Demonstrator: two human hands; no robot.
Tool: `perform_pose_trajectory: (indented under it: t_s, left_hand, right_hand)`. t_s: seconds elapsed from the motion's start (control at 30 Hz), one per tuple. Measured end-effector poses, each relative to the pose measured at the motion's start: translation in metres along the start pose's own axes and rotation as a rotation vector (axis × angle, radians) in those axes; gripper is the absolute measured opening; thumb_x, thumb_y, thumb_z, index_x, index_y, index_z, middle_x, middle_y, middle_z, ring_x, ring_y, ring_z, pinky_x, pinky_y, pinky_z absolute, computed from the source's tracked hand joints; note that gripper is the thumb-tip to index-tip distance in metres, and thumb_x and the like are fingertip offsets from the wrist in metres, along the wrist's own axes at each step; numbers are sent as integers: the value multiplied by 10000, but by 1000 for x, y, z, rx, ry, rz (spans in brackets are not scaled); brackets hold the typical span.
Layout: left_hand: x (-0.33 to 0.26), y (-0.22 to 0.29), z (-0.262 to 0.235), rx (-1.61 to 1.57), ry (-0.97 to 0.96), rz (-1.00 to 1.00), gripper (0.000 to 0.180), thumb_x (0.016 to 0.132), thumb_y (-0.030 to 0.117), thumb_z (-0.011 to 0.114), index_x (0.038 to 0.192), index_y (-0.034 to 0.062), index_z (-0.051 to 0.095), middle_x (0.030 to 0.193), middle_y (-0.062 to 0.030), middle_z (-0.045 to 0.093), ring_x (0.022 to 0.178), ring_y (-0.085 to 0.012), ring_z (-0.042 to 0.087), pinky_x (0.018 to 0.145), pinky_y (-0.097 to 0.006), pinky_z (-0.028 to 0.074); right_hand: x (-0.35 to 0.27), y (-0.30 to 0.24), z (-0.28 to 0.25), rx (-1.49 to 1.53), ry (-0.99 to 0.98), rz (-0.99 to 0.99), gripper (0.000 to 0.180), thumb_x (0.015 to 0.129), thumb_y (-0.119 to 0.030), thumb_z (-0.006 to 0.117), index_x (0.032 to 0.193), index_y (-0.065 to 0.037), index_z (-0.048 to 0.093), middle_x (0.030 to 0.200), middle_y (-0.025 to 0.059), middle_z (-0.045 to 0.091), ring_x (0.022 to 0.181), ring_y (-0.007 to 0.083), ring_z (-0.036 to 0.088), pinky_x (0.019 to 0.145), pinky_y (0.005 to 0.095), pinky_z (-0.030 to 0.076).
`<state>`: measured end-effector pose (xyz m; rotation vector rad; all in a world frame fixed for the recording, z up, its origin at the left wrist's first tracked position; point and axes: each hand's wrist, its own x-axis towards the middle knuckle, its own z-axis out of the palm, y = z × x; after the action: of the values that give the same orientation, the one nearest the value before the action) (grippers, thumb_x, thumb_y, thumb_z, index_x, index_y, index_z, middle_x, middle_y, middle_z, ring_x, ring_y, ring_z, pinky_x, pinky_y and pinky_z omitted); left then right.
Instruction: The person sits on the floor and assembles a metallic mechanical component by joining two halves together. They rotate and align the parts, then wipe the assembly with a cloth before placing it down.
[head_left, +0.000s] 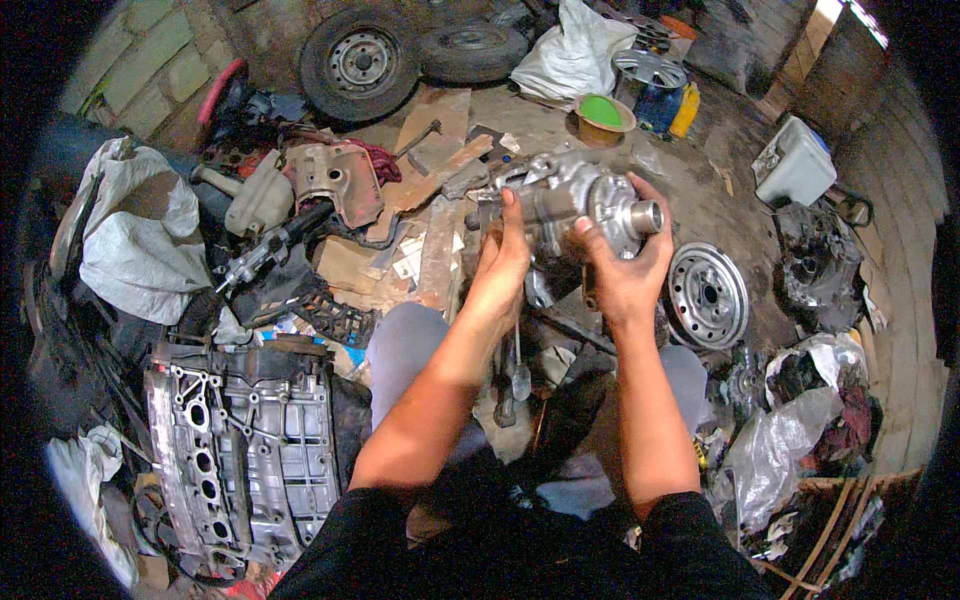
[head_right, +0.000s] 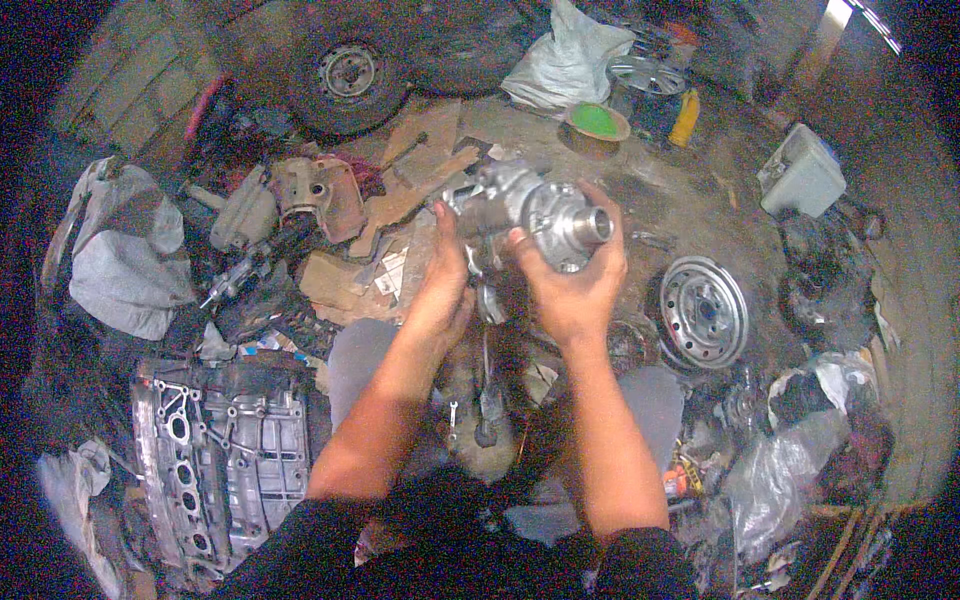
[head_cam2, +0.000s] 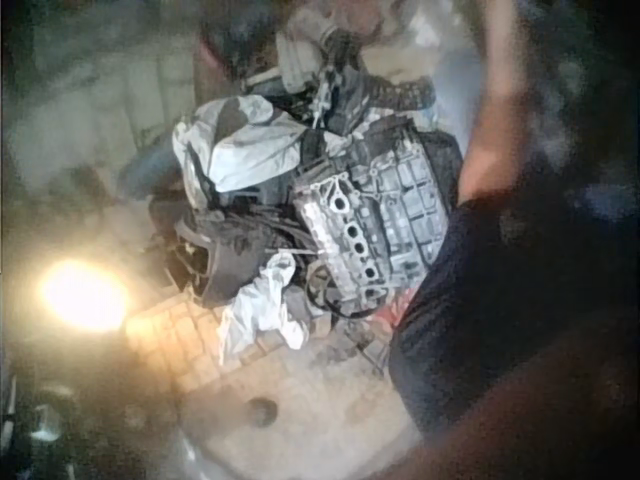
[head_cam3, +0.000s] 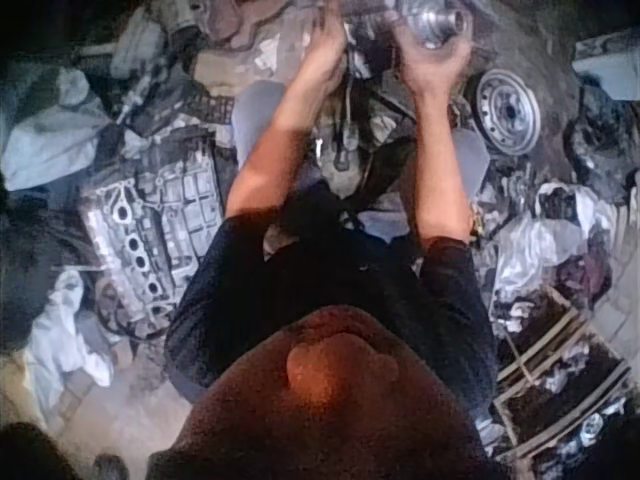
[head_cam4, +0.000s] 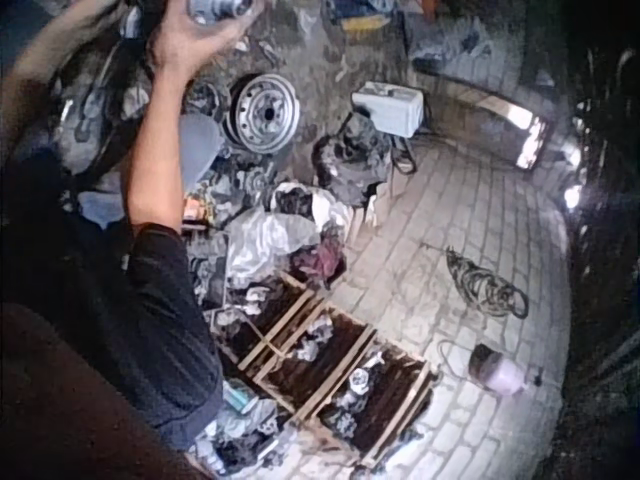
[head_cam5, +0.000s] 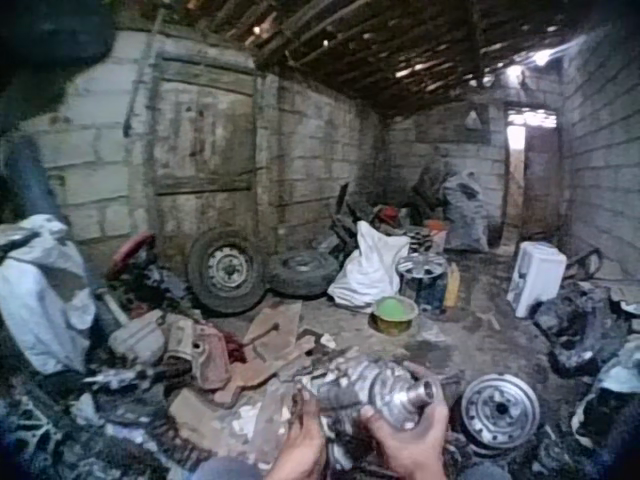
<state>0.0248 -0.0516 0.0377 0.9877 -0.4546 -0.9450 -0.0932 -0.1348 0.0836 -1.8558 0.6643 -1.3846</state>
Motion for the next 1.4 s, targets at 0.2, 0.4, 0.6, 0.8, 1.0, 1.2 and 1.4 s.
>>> perform_pose_trajectory:
  t_s: [0.2,0.4,0.6,0.8,1.0,1.2,1.4]
  left_hand:
    - [-3,-3,15,-105,-1,10,1147,823,732,585,1495,-48,81,1528,-215,268,1410,-309,272,1155,-419,240]
    - [7,-11,9,-129,-38,-7,1324,756,633,753,1509,-68,-80,1569,-239,199,1464,-314,201,1178,-415,208]
    - [4,15,22,-329,-105,-52,807,857,543,685,1439,48,424,1359,-104,570,1248,-256,543,1054,-413,425]
    - [18,36,22,-529,-88,-59,668,937,637,451,1373,134,518,1353,-115,575,1215,-318,568,1035,-522,448]
    - [25,42,21,-604,-20,-204,818,875,784,352,1399,175,506,1365,-110,574,1253,-328,544,1045,-590,393]
    - [37,36,14,-518,56,-289,840,873,813,309,1418,201,491,1422,-113,531,1332,-368,458,1044,-727,250]
    - [59,14,18,-565,49,-306,793,887,774,334,1438,220,467,1446,-96,521,1358,-393,419,1041,-775,128]
  right_hand:
    - [-2,-4,-4,-120,-35,-102,774,589,-233,888,1261,-39,557,1177,171,629,1079,326,635,942,411,505]
    - [1,-33,-13,-251,-167,-125,821,626,-155,872,1341,-24,491,1265,184,590,1157,305,603,997,394,476]
    - [23,-38,-18,-347,-455,-108,883,681,-304,872,1404,-50,434,1325,200,555,1218,345,567,1024,431,449]
    - [75,-29,-5,-317,-721,-262,682,851,-274,757,1428,-58,465,1403,191,523,1265,272,540,1070,381,410]
    - [81,14,-6,84,-724,-6,583,892,-339,712,1379,-67,544,1341,146,596,1234,229,547,1021,383,452]
    - [87,33,-5,3,-741,43,480,914,-330,692,1302,-56,626,1267,138,653,1153,209,598,1012,363,452]
    - [83,96,3,35,-634,247,455,929,-284,656,1305,-31,617,1248,148,664,1155,210,599,1000,332,450]
